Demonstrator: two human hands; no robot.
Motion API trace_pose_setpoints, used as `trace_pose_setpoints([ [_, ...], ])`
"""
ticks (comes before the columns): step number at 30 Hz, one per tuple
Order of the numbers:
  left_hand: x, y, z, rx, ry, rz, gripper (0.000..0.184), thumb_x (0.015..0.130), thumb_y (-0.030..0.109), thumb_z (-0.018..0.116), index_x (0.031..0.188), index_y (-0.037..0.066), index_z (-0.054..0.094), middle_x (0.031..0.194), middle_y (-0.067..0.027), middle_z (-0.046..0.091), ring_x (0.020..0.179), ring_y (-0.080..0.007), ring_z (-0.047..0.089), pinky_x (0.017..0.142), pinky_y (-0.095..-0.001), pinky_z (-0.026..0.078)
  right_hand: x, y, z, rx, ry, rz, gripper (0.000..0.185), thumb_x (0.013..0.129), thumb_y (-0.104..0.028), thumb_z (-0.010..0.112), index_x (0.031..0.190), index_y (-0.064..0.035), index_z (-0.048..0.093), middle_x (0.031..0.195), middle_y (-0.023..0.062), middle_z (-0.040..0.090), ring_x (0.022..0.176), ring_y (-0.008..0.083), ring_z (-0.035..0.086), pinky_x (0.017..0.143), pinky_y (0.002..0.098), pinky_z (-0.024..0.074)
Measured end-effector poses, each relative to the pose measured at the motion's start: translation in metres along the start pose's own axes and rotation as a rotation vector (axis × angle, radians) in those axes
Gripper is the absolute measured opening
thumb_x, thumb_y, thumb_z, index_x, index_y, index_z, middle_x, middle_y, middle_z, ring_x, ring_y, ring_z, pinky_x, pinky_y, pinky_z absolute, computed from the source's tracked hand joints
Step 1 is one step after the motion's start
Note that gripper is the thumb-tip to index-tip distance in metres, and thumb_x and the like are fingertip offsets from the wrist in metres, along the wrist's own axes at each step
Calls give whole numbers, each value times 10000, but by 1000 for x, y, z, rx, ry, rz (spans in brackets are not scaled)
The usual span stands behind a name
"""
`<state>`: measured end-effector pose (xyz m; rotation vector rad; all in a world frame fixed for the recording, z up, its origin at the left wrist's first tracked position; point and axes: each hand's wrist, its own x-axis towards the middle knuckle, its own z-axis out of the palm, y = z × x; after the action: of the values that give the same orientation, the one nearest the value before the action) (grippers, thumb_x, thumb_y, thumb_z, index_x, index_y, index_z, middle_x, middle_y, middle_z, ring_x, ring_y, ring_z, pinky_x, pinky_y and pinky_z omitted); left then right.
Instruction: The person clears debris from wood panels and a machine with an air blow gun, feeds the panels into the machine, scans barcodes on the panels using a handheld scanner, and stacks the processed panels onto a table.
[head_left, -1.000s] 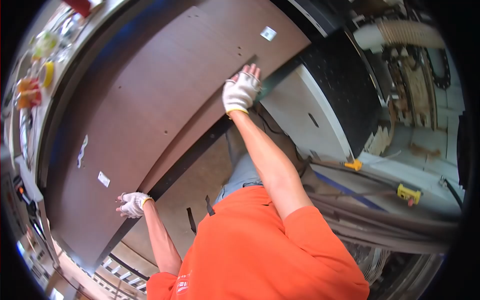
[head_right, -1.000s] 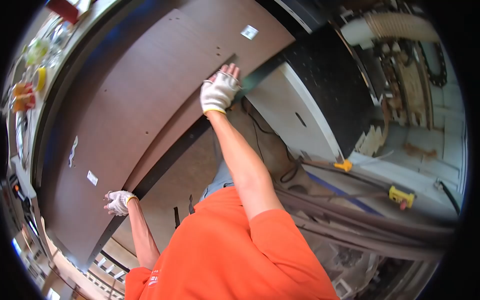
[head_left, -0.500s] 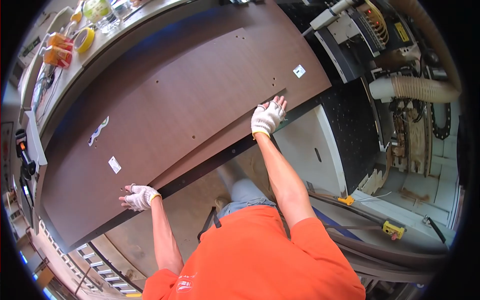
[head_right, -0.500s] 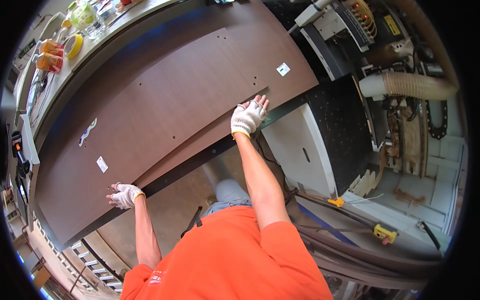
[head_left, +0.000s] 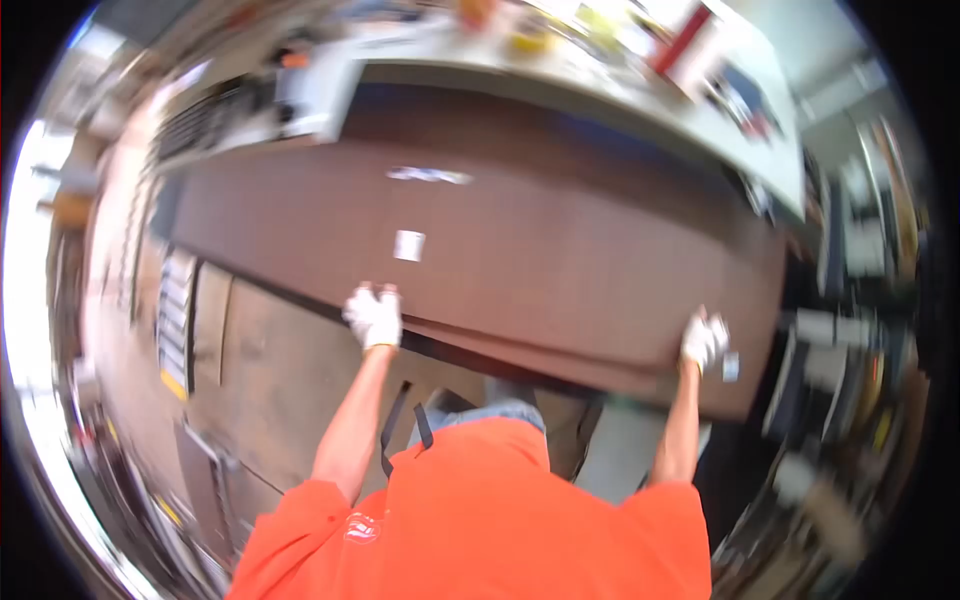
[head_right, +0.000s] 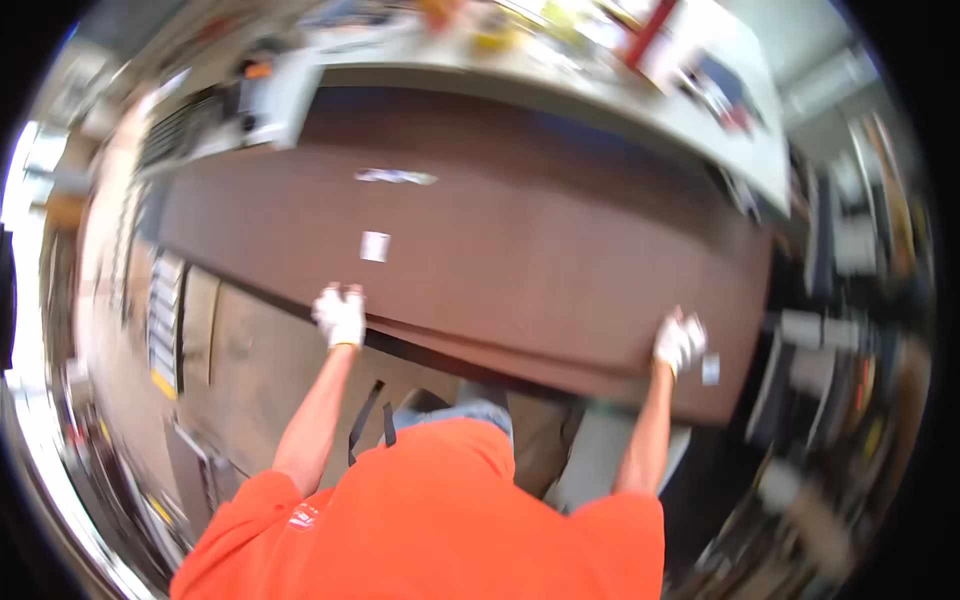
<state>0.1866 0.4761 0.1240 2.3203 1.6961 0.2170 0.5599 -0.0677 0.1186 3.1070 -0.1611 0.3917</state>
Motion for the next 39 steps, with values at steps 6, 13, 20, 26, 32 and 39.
trace_pose_setpoints([
  [6,-28,-20,-23,-100,19,-233,696,895,581,806,1263,6,671,1280,-254,695,1305,-426,591,1212,-525,395,54,-54,23,-91,-103,219,787,1025,-733,544,1426,-75,704,1413,229,671,1317,406,616,1146,539,454],
  [13,-30,-181,-64,-570,-358,-760,863,946,780,628,1109,-48,806,1101,-273,805,1084,-389,779,972,-487,573,4,-161,7,78,-191,-17,819,994,-666,666,1462,6,660,1463,262,615,1361,437,569,1179,530,438],
  [20,-86,-362,-188,-520,-330,-891,906,925,864,512,1160,55,845,1188,-200,818,1193,-381,754,1035,-480,546,-64,-302,-15,454,-678,-318,701,1081,-572,582,1266,88,733,1355,268,732,1066,370,785,875,495,635],
  [26,-207,-572,-211,-618,17,-1080,736,933,752,618,1009,56,846,1110,-237,803,1095,-421,756,970,-511,560,-308,-465,-36,350,-740,-629,794,1075,-655,567,1219,100,769,1293,255,769,987,336,794,833,459,636],
  [32,-330,-741,-238,-789,217,-1332,720,947,710,654,1068,24,832,1127,-263,792,1096,-413,754,959,-492,561,-550,-585,-113,411,-795,-913,839,1067,-684,565,1235,112,768,1269,264,777,1042,356,779,911,464,617],
  [39,-527,-891,-165,-1760,1013,-1497,401,1055,575,703,1183,195,716,1074,51,740,822,-112,654,656,-332,514,-850,-705,-249,490,-836,-1250,847,1079,-676,551,1301,119,742,1272,306,763,1131,427,747,1018,491,570],
])
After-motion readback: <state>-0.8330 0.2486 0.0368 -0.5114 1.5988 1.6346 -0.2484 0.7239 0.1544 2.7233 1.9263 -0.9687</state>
